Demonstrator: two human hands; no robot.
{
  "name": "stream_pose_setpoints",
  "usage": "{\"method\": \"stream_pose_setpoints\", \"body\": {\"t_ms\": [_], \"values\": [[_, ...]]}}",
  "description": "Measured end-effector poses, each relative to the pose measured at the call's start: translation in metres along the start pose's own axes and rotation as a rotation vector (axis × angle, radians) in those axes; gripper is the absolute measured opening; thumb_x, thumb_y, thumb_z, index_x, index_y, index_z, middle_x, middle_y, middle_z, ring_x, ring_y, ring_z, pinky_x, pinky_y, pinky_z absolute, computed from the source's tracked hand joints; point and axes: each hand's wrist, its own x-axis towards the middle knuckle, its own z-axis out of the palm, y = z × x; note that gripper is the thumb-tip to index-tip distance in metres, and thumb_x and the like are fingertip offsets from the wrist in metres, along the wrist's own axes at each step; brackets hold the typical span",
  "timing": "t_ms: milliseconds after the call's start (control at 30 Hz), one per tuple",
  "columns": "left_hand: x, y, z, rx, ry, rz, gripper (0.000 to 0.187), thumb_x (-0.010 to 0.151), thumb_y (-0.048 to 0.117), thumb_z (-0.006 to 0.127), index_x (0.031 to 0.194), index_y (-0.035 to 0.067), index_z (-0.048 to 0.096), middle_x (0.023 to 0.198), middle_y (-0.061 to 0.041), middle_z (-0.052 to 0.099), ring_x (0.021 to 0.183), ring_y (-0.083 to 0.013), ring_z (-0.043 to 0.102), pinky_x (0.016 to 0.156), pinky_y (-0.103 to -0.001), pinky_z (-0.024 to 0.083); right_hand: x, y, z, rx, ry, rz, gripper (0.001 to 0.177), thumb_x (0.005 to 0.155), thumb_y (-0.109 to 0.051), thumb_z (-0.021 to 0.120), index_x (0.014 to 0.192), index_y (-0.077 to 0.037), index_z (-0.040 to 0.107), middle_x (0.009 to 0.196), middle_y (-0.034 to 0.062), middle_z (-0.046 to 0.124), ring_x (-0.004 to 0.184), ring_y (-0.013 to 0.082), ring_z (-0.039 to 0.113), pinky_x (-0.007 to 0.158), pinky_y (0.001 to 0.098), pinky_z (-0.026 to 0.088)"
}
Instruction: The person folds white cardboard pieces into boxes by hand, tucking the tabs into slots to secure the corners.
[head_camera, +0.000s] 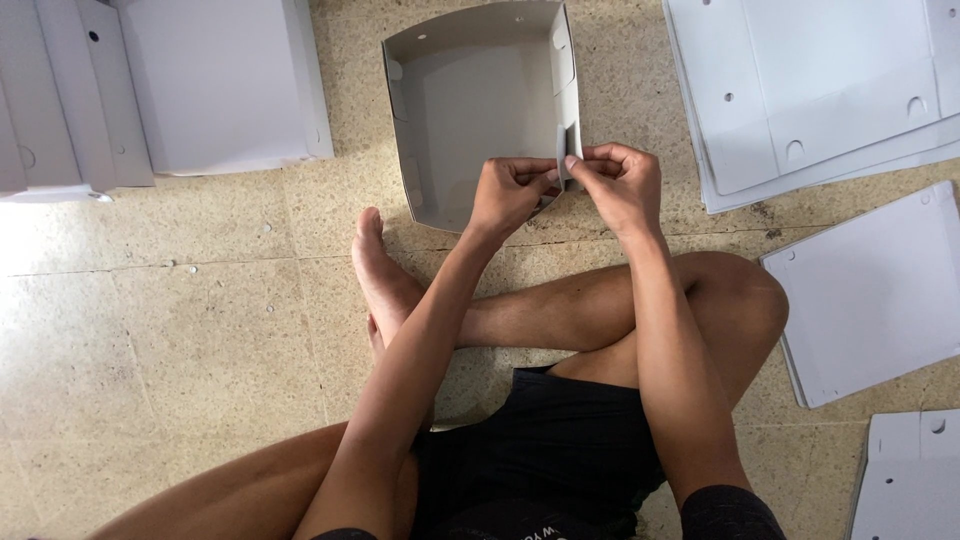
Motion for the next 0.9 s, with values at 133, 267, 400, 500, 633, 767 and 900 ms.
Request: {"method": "stream_pose_setpoints", "body": {"t_ms": [133, 267, 400, 500, 633, 767, 900], "values": [[0.001, -0.001, 0.001, 0.048, 0.016, 0.035, 0.019, 0.088, 0.007, 0.071, 0.107, 0.005, 0.077, 0.08, -0.016, 0.077, 0.074, -0.0158, 0.074, 0.06, -0.022, 0.057, 0.009, 0.016, -0.001, -0.046, 0.046, -0.043, 0.012, 0.09, -0.016, 0.08, 0.097, -0.007, 0.077, 0.083, 0.0092, 0.074, 0.071, 0.0122, 0.071, 0.062, 0.0239, 0.062], [-0.007, 0.008, 0.003, 0.036, 0.007, 0.032, 0.022, 0.09, 0.007, 0.071, 0.11, 0.0, 0.074, 0.087, -0.018, 0.077, 0.08, -0.0175, 0.075, 0.067, -0.025, 0.055, 0.011, 0.028, -0.002, -0.165, 0.053, -0.147, 0.007, 0.091, -0.013, 0.077, 0.097, -0.011, 0.08, 0.078, 0.0093, 0.072, 0.063, 0.0145, 0.071, 0.055, 0.0245, 0.059], [-0.006, 0.008, 0.007, 0.11, 0.041, 0.034, 0.02, 0.086, 0.007, 0.073, 0.105, 0.001, 0.076, 0.084, -0.014, 0.077, 0.075, -0.0158, 0.074, 0.07, -0.027, 0.057, 0.0, 0.013, -0.004, -0.169, 0.046, -0.188, 0.013, 0.091, -0.007, 0.075, 0.103, -0.009, 0.079, 0.073, 0.0125, 0.07, 0.058, 0.0154, 0.07, 0.052, 0.0244, 0.056], [-0.004, 0.008, 0.007, 0.153, 0.053, 0.035, 0.018, 0.088, 0.008, 0.072, 0.105, 0.003, 0.076, 0.084, -0.013, 0.078, 0.077, -0.0165, 0.076, 0.072, -0.028, 0.056, -0.006, -0.005, -0.001, -0.103, 0.048, -0.235, 0.023, 0.092, -0.002, 0.074, 0.115, -0.002, 0.074, 0.072, 0.0117, 0.069, 0.057, 0.0111, 0.066, 0.053, 0.0218, 0.054], [0.002, 0.001, 0.005, 0.146, 0.065, 0.024, 0.016, 0.086, 0.006, 0.07, 0.1, 0.008, 0.078, 0.08, -0.01, 0.077, 0.075, -0.0147, 0.076, 0.069, -0.027, 0.058, -0.01, -0.015, 0.003, -0.094, 0.041, -0.274, 0.017, 0.093, -0.002, 0.076, 0.11, 0.002, 0.074, 0.074, 0.0125, 0.071, 0.059, 0.0087, 0.063, 0.055, 0.0214, 0.051], [0.004, 0.005, 0.005, 0.09, 0.105, 0.035, 0.019, 0.083, 0.003, 0.066, 0.098, 0.0, 0.077, 0.078, -0.019, 0.075, 0.071, -0.0207, 0.074, 0.064, -0.033, 0.063, -0.011, -0.021, 0.005, -0.138, 0.019, -0.327, 0.005, 0.095, 0.002, 0.073, 0.1, 0.003, 0.076, 0.071, 0.0132, 0.071, 0.059, 0.0092, 0.063, 0.054, 0.0226, 0.05], [0.006, -0.004, 0.01, 0.168, 0.148, 0.041, 0.019, 0.081, 0.006, 0.066, 0.095, 0.008, 0.079, 0.066, -0.012, 0.073, 0.06, -0.0176, 0.074, 0.056, -0.032, 0.062, -0.008, -0.01, 0.0, -0.146, 0.017, -0.307, 0.006, 0.095, 0.001, 0.073, 0.1, 0.002, 0.076, 0.069, 0.0119, 0.07, 0.058, 0.0084, 0.063, 0.055, 0.0212, 0.05]]}}
